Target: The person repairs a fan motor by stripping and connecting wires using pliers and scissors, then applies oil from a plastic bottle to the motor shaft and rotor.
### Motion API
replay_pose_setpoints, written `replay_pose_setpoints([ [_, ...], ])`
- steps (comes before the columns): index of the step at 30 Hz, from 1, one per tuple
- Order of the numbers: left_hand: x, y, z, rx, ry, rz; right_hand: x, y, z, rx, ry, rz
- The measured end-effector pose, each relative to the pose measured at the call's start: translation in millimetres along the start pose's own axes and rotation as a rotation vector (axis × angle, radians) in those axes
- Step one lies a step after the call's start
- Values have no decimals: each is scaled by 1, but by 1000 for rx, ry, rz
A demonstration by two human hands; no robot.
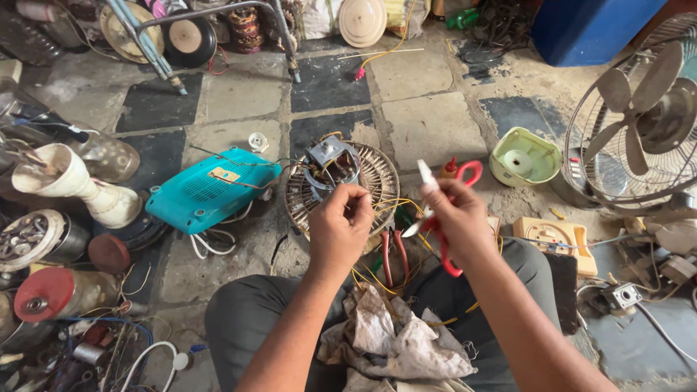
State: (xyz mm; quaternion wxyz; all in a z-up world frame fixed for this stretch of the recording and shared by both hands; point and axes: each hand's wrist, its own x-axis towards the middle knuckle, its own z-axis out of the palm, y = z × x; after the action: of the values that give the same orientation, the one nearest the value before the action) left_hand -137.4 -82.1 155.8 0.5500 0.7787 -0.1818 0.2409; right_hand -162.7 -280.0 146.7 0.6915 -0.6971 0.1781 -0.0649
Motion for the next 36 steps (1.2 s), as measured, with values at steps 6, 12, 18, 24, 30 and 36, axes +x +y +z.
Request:
replay_pose_setpoints([
  [6,0,2,1,210,-137,230,-2,43,32,322,-245,23],
  [12,5,-14,-9,48,-188,72,7,44,15,294,-117,-78],
  [18,13,-15,-12,31,-283,50,24,7,12,-325,4,-440],
  [24,17,-13,-26,-13,-319,71,16,-8,34,-500,-102,-646],
  [30,21,-26,-34,-141,-488,-26,26,-16,25,-588,-218,-982],
  [36,21,-46,-35,-292,-367,-134,22,-18,3,-402,-253,-985],
])
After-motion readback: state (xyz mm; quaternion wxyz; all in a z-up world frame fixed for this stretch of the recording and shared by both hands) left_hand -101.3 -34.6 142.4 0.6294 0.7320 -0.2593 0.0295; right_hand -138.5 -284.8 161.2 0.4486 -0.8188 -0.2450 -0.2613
